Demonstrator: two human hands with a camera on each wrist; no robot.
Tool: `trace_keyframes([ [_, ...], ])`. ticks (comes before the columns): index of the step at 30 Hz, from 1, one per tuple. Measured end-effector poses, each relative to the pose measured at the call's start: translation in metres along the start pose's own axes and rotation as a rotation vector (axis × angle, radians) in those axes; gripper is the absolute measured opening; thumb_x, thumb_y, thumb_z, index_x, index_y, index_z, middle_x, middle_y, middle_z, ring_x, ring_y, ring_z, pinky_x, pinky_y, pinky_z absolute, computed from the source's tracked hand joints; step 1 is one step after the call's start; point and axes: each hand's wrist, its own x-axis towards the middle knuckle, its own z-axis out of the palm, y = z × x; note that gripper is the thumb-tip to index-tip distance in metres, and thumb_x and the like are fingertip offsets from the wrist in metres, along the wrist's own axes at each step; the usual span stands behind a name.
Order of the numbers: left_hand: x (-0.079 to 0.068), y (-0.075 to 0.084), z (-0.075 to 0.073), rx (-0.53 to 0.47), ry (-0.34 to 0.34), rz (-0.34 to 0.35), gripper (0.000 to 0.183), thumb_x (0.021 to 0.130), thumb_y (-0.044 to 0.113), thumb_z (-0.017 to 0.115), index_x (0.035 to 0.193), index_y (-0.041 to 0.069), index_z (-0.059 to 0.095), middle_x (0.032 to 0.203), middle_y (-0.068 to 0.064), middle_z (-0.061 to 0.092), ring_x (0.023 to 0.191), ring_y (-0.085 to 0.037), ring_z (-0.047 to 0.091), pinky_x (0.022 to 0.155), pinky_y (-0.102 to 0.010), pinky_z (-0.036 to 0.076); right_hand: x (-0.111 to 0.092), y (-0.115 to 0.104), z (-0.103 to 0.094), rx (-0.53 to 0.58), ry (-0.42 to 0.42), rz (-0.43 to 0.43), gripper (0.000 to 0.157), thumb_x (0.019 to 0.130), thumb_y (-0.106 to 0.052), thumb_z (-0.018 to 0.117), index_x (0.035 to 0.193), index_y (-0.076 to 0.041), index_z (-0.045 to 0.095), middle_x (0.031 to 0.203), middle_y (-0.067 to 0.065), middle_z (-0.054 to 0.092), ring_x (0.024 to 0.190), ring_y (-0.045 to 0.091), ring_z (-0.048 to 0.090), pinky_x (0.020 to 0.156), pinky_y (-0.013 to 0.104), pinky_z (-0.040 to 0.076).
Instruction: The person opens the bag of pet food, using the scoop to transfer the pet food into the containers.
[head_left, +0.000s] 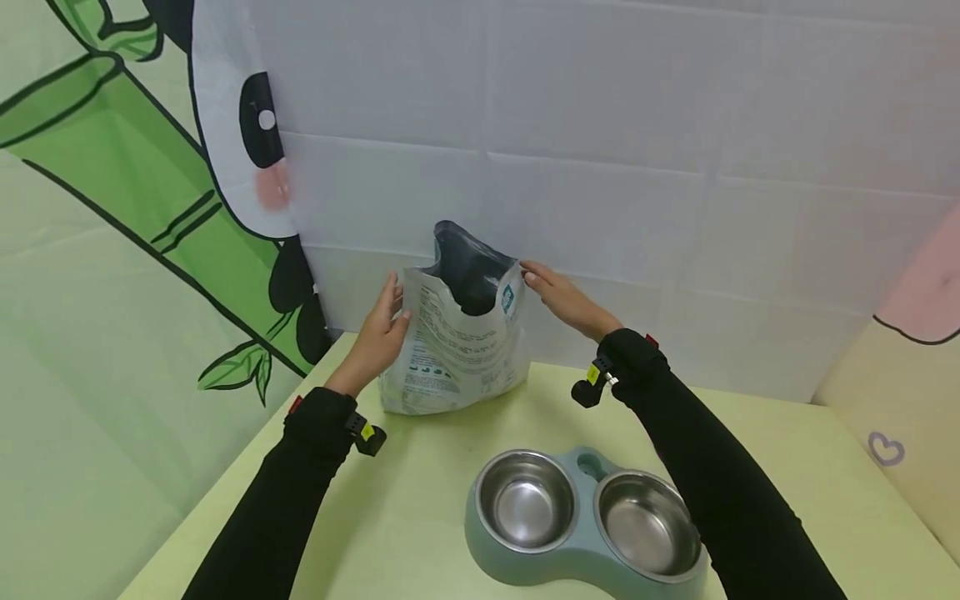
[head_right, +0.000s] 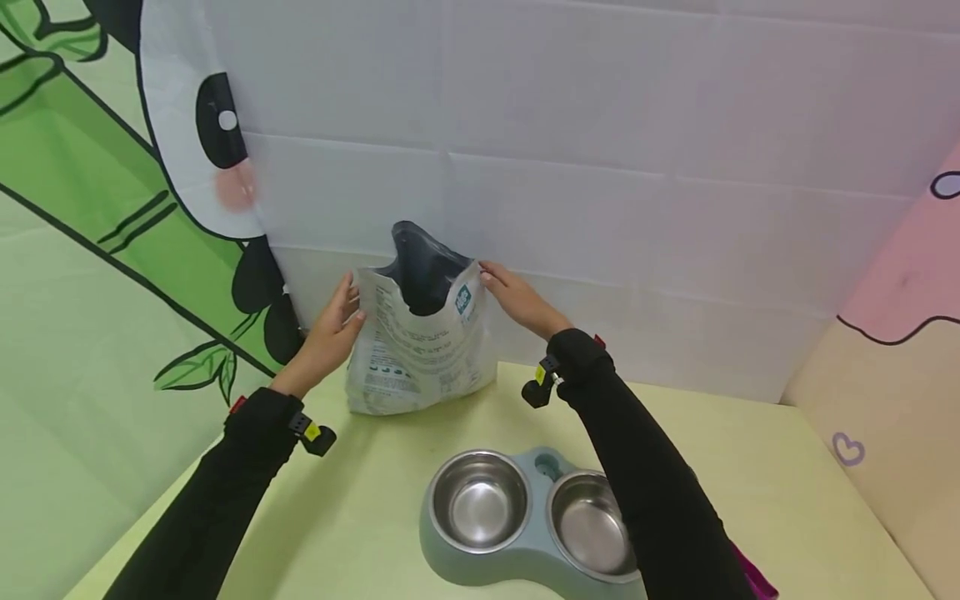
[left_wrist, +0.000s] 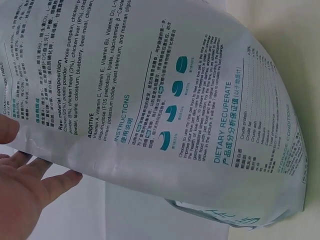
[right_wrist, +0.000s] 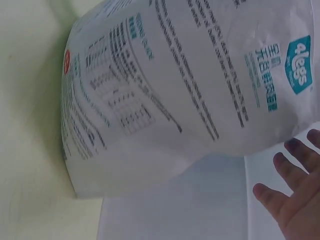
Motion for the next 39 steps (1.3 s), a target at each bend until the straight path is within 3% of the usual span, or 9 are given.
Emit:
trace_keyframes([
  [8, 0.001, 0.003, 0.005, 0.006, 0.053, -0.001, 0.055, 0.097, 0.015, 0.038, 0.142, 0.014, 0.006, 0.145, -0.017, 0.019, 0.128, -0.032, 0.027, 0.102, -0.05, 0.029, 0.005, -0.005, 0.012, 0.134, 0.038, -0.024, 0.041, 0.1, -0.023, 0.032, 0.138, -0.012, 0.024, 0.135, 0.013, 0.032, 0.125, 0.026, 0.032, 0.104, 0.046, 0.027],
  [15, 0.006, 0.006, 0.013, 0.011, 0.147, -0.032, 0.053, 0.097, 0.02, 0.041, 0.142, 0.016, 0.013, 0.133, -0.019, 0.033, 0.117, -0.032, 0.038, 0.095, -0.052, 0.035, 0.006, -0.002, 0.012, 0.157, 0.06, 0.013, 0.038, 0.099, -0.019, 0.034, 0.135, -0.013, 0.029, 0.134, 0.013, 0.036, 0.122, 0.026, 0.037, 0.103, 0.044, 0.031],
  [22, 0.009, 0.005, 0.02, 0.011, 0.281, -0.014, 0.034, 0.095, 0.022, 0.045, 0.126, 0.009, 0.041, 0.117, -0.014, 0.047, 0.103, -0.027, 0.045, 0.087, -0.047, 0.043, 0.005, -0.002, 0.008, 0.168, 0.01, 0.013, 0.037, 0.098, -0.019, 0.034, 0.134, -0.011, 0.03, 0.131, 0.015, 0.038, 0.122, 0.027, 0.037, 0.102, 0.041, 0.032],
  [30, 0.01, 0.009, 0.025, -0.054, 0.335, -0.022, 0.026, 0.095, 0.025, 0.046, 0.113, 0.006, 0.048, 0.109, -0.012, 0.05, 0.101, -0.024, 0.047, 0.089, -0.044, 0.04, -0.001, -0.003, 0.002, 0.161, 0.021, -0.017, 0.031, 0.098, -0.018, 0.036, 0.127, -0.007, 0.038, 0.12, 0.013, 0.043, 0.116, 0.026, 0.041, 0.101, 0.043, 0.033],
  [34, 0.011, 0.016, 0.027, -0.087, 0.356, -0.005, 0.022, 0.094, 0.017, 0.048, 0.109, 0.001, 0.049, 0.105, -0.017, 0.052, 0.1, -0.027, 0.048, 0.091, -0.046, 0.04, -0.007, -0.003, 0.0, 0.176, 0.029, -0.023, 0.03, 0.097, -0.016, 0.037, 0.126, -0.005, 0.038, 0.118, 0.014, 0.043, 0.116, 0.027, 0.041, 0.102, 0.046, 0.031],
  [39, 0.0, 0.041, 0.029, -0.086, 0.366, -0.003, 0.019, 0.093, 0.009, 0.048, 0.106, -0.004, 0.049, 0.102, -0.021, 0.052, 0.095, -0.029, 0.049, 0.085, -0.044, 0.042, -0.012, -0.001, 0.0, 0.181, 0.044, -0.021, 0.028, 0.097, -0.014, 0.038, 0.123, -0.004, 0.041, 0.116, 0.014, 0.044, 0.114, 0.028, 0.042, 0.102, 0.046, 0.032],
])
